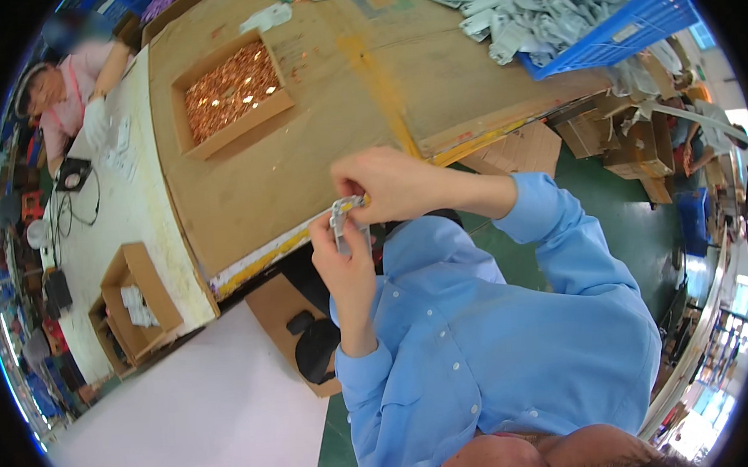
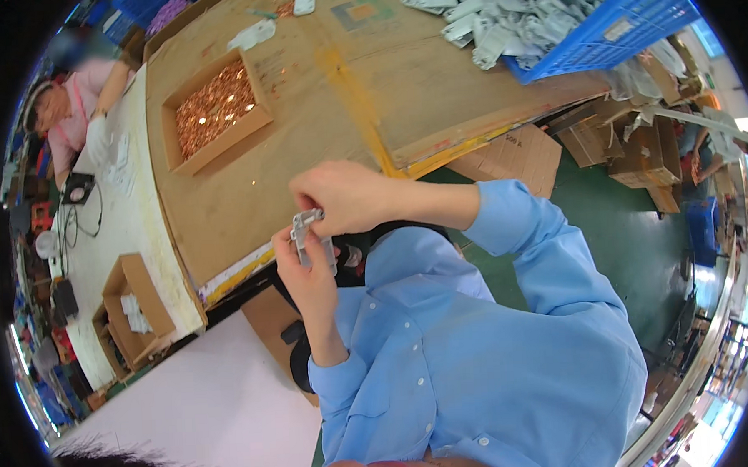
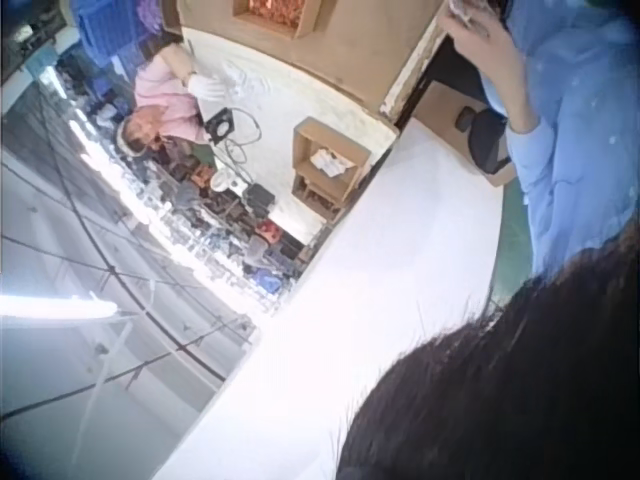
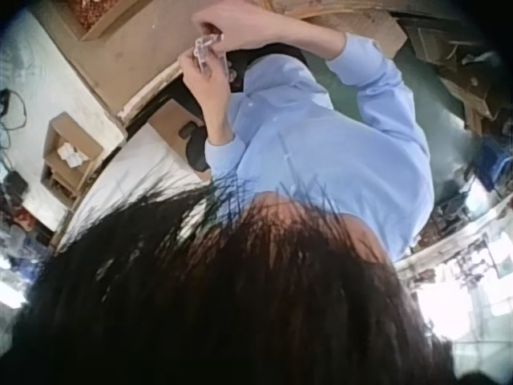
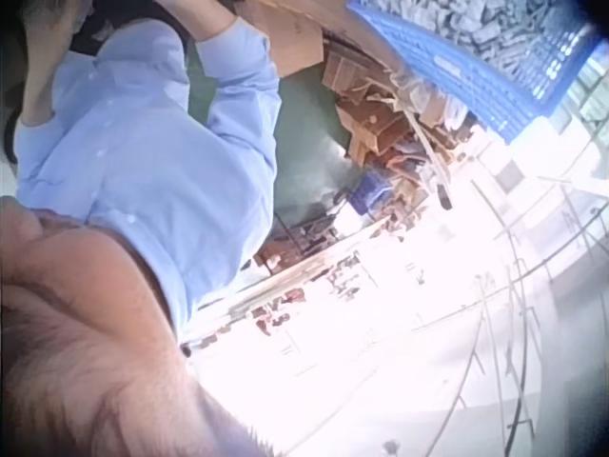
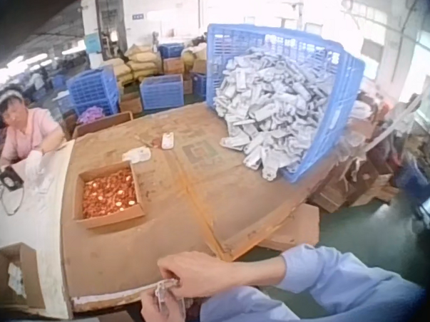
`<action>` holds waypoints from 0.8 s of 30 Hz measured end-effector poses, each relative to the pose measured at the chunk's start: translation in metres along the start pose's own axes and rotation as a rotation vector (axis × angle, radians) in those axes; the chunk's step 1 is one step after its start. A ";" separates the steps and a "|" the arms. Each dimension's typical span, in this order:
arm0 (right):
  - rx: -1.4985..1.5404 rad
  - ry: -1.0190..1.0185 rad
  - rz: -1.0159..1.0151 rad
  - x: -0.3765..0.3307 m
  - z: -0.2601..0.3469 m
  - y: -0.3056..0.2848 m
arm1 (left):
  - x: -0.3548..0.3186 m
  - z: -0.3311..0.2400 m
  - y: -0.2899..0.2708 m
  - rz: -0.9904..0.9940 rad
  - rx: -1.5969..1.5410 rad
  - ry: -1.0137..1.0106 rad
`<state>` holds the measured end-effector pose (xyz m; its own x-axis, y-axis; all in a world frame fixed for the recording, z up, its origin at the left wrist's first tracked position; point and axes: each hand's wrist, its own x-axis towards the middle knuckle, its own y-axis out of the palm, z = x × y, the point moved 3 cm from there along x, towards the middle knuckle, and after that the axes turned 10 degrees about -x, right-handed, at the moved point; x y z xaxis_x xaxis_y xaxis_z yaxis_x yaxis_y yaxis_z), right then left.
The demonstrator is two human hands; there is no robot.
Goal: Assembling small electrical components by inserting metal pins into plastic housings.
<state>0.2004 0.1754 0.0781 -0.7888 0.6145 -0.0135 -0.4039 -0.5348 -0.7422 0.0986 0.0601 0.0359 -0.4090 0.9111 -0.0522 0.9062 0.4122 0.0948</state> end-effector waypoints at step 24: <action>0.099 -0.008 0.068 0.016 -0.010 0.010 | 0.010 0.015 -0.008 0.000 0.069 0.027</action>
<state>0.1890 0.1858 0.0637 -0.8194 0.5705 -0.0555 -0.3932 -0.6299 -0.6698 0.0890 0.0653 0.0194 -0.4107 0.9114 -0.0256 0.9111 0.4113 0.0259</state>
